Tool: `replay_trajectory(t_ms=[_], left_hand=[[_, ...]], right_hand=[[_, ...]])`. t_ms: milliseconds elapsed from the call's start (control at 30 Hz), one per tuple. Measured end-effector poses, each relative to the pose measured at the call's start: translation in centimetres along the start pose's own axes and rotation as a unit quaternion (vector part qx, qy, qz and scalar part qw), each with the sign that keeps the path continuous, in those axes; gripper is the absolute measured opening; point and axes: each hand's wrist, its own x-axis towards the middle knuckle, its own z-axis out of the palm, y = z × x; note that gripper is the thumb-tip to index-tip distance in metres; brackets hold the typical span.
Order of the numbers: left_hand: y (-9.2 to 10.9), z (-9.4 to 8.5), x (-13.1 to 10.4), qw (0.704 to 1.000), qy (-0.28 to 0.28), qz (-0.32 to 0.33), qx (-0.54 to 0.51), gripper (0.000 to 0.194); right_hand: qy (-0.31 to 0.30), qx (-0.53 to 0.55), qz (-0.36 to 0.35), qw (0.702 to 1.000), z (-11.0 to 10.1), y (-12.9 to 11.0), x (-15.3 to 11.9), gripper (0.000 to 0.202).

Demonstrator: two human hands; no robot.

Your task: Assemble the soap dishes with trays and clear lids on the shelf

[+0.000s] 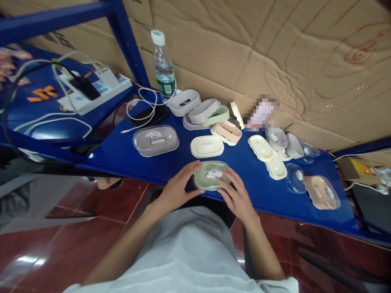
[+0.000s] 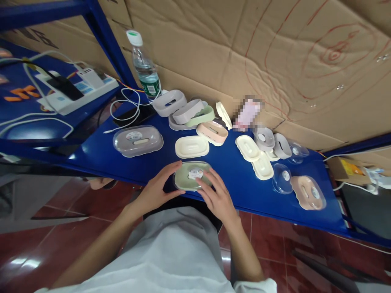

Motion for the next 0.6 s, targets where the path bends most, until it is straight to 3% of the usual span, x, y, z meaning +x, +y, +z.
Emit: replay_trajectory(t_ms=[200, 367, 500, 600], left_hand=[[0.0, 0.3, 0.1, 1.0, -0.003, 0.007, 0.02, 0.078], [0.0, -0.1, -0.1, 0.999, -0.021, 0.005, 0.042, 0.068], [-0.5, -2.0, -2.4, 0.992, 0.033, 0.019, 0.122, 0.061], [-1.2, -4.4, -5.1, 0.982, 0.081, -0.028, 0.167, 0.06]], right_hand=[[0.05, -0.019, 0.018, 0.998, 0.7, -0.2, -1.6, 0.064], [0.04, -0.015, 0.033, 0.999, 1.5, -1.4, -1.6, 0.067], [-0.03, -0.055, 0.012, 0.998, 2.0, -2.2, -1.1, 0.071], [-0.035, -0.088, 0.049, 0.994, 0.9, -0.9, -1.0, 0.072]])
